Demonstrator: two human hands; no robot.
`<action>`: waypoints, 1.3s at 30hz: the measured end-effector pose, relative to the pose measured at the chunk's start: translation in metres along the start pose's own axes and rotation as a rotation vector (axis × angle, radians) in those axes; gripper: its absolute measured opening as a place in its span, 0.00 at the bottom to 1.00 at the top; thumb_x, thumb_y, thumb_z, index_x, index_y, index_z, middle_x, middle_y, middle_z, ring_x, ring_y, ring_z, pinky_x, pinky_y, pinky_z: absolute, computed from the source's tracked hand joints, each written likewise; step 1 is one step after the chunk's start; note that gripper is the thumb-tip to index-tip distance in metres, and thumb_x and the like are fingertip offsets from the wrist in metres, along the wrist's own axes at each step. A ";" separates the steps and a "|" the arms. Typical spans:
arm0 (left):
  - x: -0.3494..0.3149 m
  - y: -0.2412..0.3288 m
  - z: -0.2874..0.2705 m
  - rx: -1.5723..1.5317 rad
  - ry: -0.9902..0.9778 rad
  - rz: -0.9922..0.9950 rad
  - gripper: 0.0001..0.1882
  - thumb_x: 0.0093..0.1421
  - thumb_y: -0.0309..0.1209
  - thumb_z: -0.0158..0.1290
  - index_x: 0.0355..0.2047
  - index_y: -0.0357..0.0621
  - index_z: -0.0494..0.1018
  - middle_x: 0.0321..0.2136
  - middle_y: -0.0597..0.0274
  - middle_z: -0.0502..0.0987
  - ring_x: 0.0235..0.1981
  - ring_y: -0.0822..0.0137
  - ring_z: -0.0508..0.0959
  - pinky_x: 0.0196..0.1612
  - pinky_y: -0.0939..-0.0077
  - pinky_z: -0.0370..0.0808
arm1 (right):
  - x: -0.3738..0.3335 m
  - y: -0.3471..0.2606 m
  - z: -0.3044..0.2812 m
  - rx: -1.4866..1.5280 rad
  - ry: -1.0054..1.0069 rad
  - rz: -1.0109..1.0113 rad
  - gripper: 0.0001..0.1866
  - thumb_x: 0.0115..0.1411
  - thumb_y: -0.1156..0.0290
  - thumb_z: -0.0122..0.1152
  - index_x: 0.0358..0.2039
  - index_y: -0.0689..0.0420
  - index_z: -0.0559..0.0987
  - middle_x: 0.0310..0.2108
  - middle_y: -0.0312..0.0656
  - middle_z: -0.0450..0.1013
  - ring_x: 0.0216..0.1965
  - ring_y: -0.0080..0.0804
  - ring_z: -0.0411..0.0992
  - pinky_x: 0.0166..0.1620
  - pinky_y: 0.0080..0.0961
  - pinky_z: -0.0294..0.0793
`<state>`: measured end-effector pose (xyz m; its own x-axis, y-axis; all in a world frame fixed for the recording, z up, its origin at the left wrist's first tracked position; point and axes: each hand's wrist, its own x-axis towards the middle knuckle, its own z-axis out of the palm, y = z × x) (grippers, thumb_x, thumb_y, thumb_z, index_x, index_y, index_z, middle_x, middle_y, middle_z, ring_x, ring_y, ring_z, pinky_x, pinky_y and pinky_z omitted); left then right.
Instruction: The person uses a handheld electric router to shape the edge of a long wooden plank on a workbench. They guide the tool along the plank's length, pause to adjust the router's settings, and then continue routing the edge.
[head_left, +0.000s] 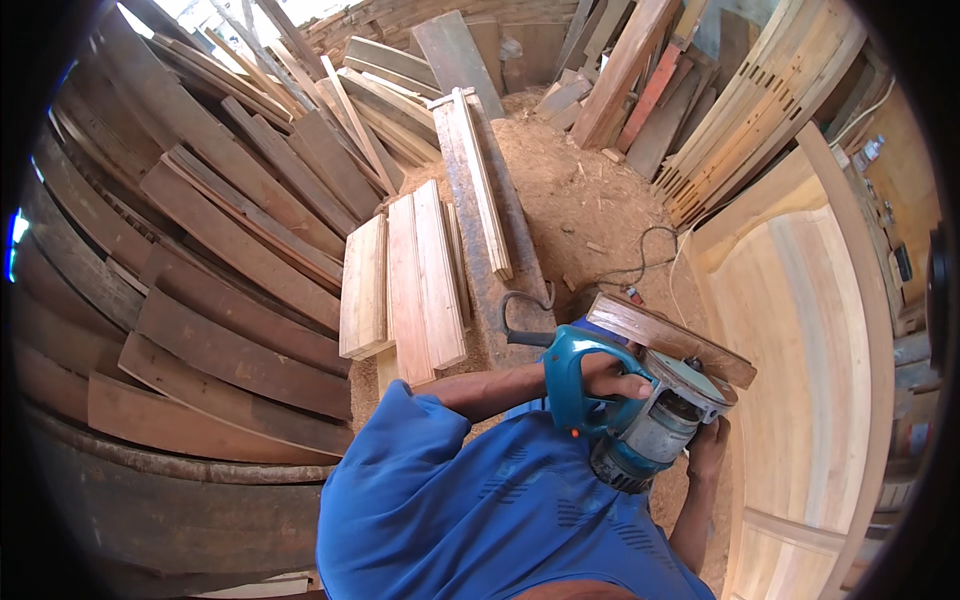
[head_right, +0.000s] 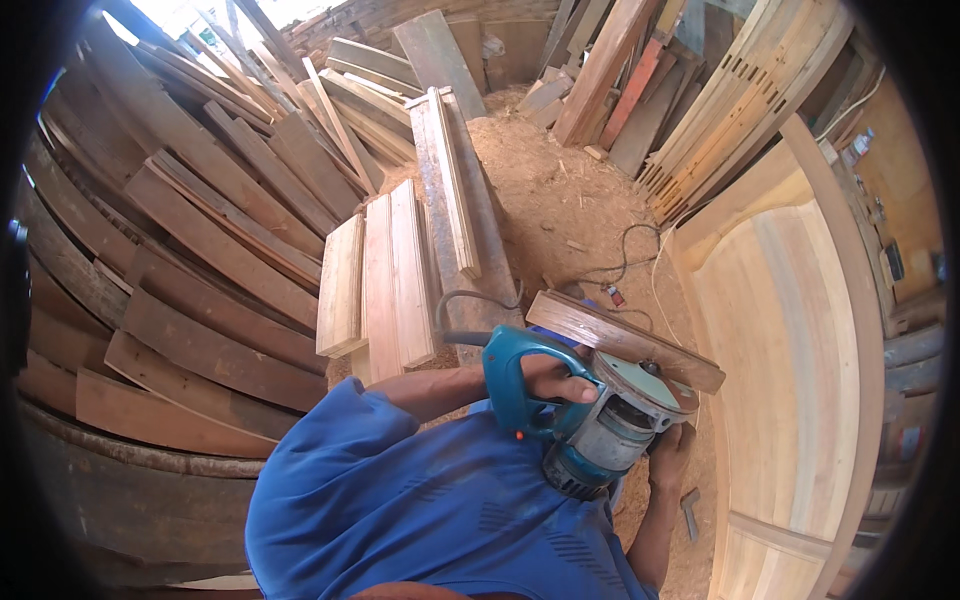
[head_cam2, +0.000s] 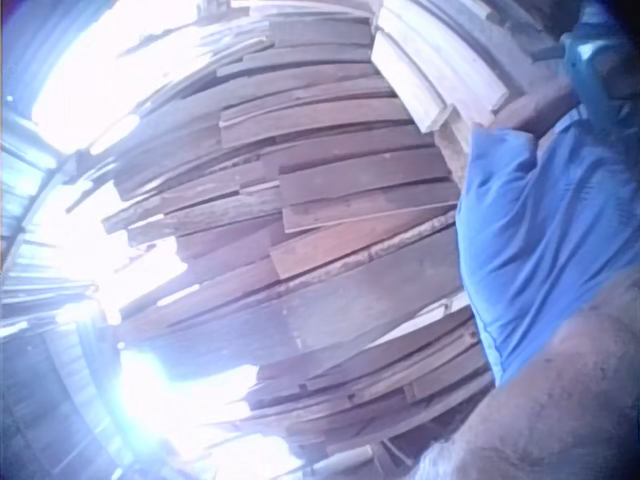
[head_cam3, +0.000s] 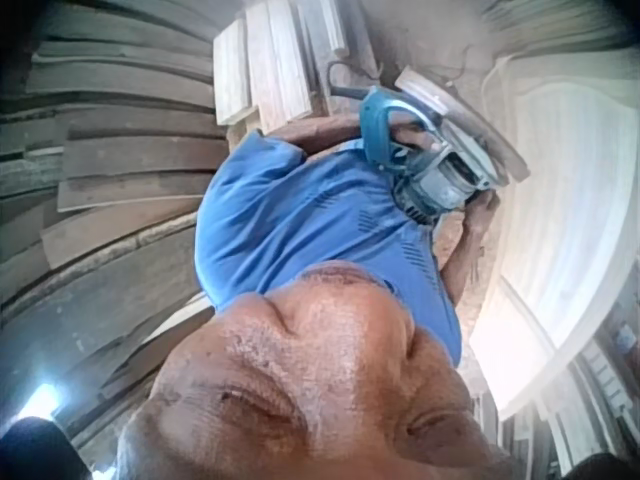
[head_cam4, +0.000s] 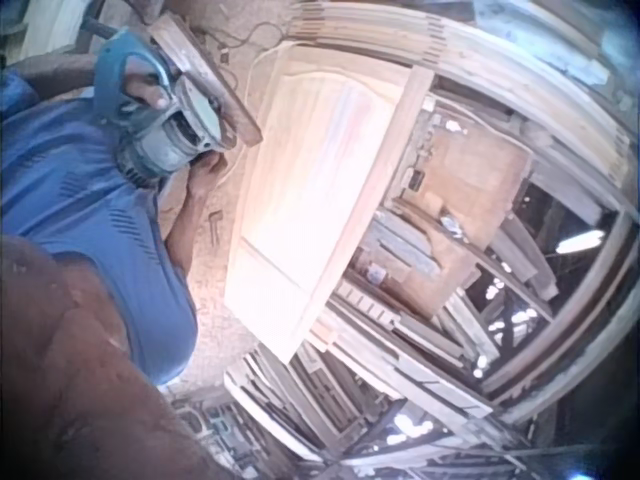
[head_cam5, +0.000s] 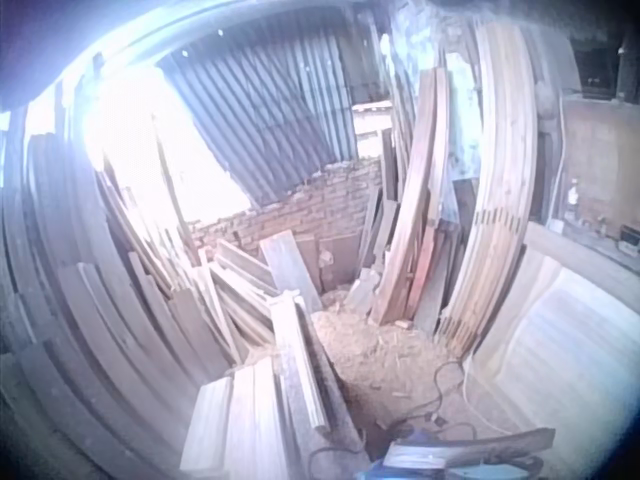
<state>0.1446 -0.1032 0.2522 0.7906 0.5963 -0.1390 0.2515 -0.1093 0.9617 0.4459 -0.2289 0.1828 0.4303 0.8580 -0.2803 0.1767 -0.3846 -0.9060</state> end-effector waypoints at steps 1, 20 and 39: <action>-0.001 0.003 -0.003 -0.097 -0.042 -0.072 0.46 0.62 0.60 0.55 0.60 0.25 0.64 0.48 0.41 0.76 0.53 0.54 0.75 0.55 0.61 0.73 | 0.003 -0.006 0.003 0.013 -0.052 0.004 0.20 0.76 0.59 0.41 0.39 0.64 0.72 0.27 0.36 0.70 0.25 0.19 0.66 0.26 0.23 0.65; -0.112 -0.062 -0.029 -0.001 0.548 -0.128 0.39 0.58 0.54 0.63 0.56 0.32 0.73 0.47 0.41 0.80 0.52 0.51 0.78 0.55 0.62 0.73 | 0.048 -0.003 0.167 0.116 -0.574 -0.281 0.21 0.74 0.59 0.44 0.40 0.66 0.76 0.26 0.36 0.73 0.26 0.20 0.67 0.28 0.24 0.64; -0.094 -0.116 -0.057 -0.041 0.419 -0.219 0.42 0.55 0.56 0.65 0.56 0.32 0.73 0.44 0.42 0.81 0.50 0.48 0.80 0.51 0.59 0.75 | 0.058 -0.057 0.165 -0.754 -0.788 -0.798 0.35 0.50 0.71 0.71 0.59 0.61 0.70 0.48 0.56 0.77 0.47 0.59 0.77 0.48 0.45 0.78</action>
<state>0.0094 -0.1016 0.1667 0.4261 0.8721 -0.2405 0.3580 0.0816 0.9301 0.3150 -0.1008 0.1662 -0.5907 0.8006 -0.1000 0.6864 0.4335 -0.5840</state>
